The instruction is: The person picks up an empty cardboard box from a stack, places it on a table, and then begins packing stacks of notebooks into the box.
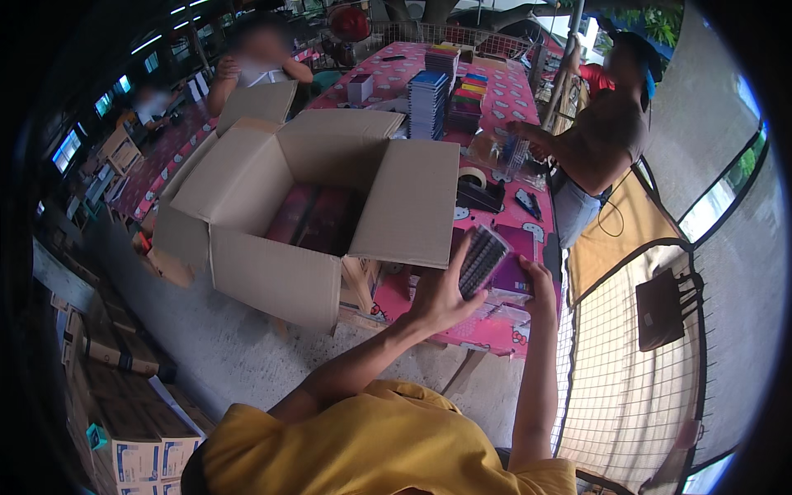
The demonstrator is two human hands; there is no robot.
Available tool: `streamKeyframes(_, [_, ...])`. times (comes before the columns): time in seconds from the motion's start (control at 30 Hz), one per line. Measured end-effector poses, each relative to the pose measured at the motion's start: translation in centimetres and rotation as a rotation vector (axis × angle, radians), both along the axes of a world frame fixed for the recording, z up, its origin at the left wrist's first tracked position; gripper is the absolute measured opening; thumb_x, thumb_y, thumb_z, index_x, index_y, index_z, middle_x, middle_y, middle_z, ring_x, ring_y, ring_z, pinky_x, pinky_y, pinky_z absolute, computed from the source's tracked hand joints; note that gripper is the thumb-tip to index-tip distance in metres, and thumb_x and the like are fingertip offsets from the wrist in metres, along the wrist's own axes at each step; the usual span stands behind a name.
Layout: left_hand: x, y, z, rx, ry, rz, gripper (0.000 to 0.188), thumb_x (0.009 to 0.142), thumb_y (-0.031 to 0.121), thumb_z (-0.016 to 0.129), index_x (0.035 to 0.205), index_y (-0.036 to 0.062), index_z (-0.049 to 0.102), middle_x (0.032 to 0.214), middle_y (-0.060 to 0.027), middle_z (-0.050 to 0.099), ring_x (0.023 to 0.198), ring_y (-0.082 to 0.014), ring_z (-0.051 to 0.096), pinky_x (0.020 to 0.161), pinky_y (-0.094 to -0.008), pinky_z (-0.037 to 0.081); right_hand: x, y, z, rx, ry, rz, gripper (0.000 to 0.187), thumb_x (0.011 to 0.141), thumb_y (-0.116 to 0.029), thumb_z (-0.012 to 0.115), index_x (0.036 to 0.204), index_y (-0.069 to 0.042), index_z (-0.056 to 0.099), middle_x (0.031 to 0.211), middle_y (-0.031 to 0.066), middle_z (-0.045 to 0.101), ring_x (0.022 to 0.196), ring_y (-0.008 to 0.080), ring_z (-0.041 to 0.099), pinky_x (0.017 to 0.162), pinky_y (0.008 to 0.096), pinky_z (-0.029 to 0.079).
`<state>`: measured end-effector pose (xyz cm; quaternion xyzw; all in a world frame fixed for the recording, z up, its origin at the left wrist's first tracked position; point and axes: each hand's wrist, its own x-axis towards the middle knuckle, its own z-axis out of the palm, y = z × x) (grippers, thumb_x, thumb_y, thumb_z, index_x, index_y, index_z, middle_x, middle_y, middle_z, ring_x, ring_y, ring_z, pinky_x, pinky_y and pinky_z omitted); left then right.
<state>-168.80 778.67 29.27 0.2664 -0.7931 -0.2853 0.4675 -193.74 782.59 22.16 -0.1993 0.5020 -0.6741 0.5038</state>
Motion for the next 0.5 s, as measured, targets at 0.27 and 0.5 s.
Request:
streamKeyframes(0.27, [11.9,2.2,4.4,1.597,0.871,-0.986,0.069,0.086,0.017,0.063,0.146,0.0076,0.031,0.132,-0.0194,0.052,0.122,-0.0265,0.052,0.105,-0.0377,0.039,-0.4,2.5,-1.3,-0.617,-0.517,-0.034,0.058,0.095,-0.042,0.05,0.137,-0.004,0.041,0.127,0.0215,0.052,0.113,0.0325,0.054,0.093,0.0462,0.047])
streamKeyframes(0.5, [22.1,-7.6,2.8,1.824,1.473,-1.683,0.056,0.094,0.021,0.057,0.145,0.0148,0.035,0.152,-0.0015,0.028,0.133,-0.0287,0.042,0.099,-0.0526,0.044,9.1,-0.9,12.9,-0.945,-0.335,0.26,0.067,0.095,-0.039,0.05,0.147,-0.005,0.025,0.141,0.0313,0.033,0.116,0.0408,0.05,0.097,0.0544,0.045])
